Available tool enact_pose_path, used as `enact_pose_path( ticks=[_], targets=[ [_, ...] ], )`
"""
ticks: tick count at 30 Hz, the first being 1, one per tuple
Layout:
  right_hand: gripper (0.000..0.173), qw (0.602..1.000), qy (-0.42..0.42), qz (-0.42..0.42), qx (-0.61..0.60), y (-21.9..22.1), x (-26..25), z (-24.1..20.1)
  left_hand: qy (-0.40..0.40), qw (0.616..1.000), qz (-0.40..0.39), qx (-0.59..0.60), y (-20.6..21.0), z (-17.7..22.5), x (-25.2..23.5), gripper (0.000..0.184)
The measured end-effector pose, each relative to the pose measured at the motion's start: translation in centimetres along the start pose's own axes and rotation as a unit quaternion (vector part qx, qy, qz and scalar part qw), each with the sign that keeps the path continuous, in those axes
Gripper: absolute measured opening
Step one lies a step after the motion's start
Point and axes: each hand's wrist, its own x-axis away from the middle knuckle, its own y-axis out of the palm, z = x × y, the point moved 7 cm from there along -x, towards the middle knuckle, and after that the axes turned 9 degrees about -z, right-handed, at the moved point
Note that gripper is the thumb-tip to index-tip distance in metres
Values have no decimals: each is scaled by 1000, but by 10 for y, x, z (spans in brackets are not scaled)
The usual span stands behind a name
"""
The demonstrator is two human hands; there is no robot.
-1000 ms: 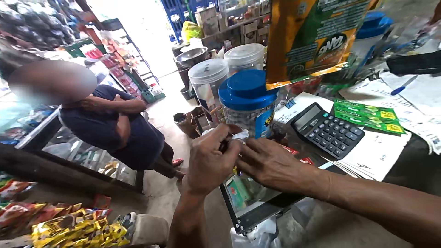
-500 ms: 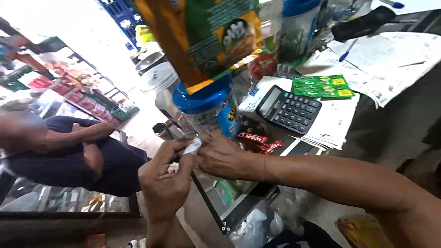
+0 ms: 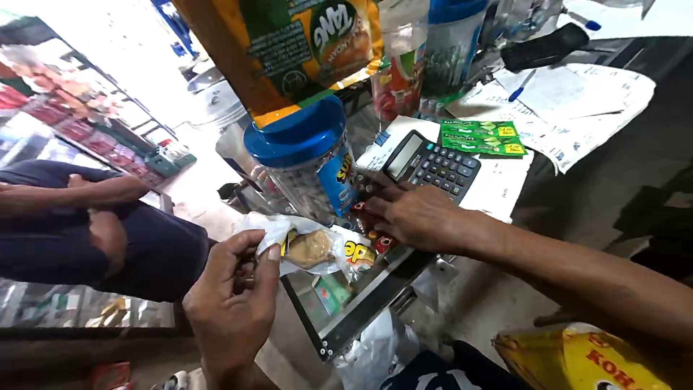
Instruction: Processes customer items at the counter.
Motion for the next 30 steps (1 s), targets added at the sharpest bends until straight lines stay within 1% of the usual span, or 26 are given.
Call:
enact_pose_path(
  ticks=[2, 5, 7, 10, 13, 16, 18, 20, 22, 23, 24, 26, 30],
  targets=[
    [31, 1000, -3, -7, 6, 11, -7, -1, -8, 1000, 3, -9, 4, 0, 6, 29],
    [26, 999, -16, -22, -33, 16, -17, 6, -13, 1000, 12, -7, 7, 0, 12, 28],
    [24, 997, -19, -28, -75, 11, -22, 14, -15, 1000, 17, -4, 7, -1, 15, 27],
    [20, 989, 2, -73, -131, 3, -25, 27, -23, 1000, 19, -8, 7, -4, 18, 26],
    [25, 989, -14, -86, -120, -2, -21, 30, -31, 999, 25, -8, 5, -6, 20, 25],
    [34, 989, -60, -110, -74, 2, -11, 26, -37, 999, 23, -8, 1, -6, 20, 26],
    [48, 987, -101, -123, -33, 7, -2, 21, -36, 999, 16, -7, -2, -6, 19, 28],
    [63, 984, -140, -109, -15, 11, 8, 17, -31, 999, 11, 0, -4, -6, 16, 28],
    [69, 982, -158, -106, -7, 15, 14, 17, -26, 1000, 9, 11, -5, -6, 13, 27],
    [67, 982, -161, -99, 0, 18, 16, 18, -24, 1000, 9, 18, -6, -5, 12, 27],
    [60, 983, -166, -80, 6, 21, 17, 18, -21, 999, 9, 24, -6, -5, 10, 26],
    [46, 982, -184, -14, 27, 25, 17, 17, -15, 999, 9, 34, -6, -5, 6, 25],
    [36, 975, -195, 73, 73, 30, 22, 12, -20, 999, 11, 37, -5, -3, -3, 23]
  ],
)
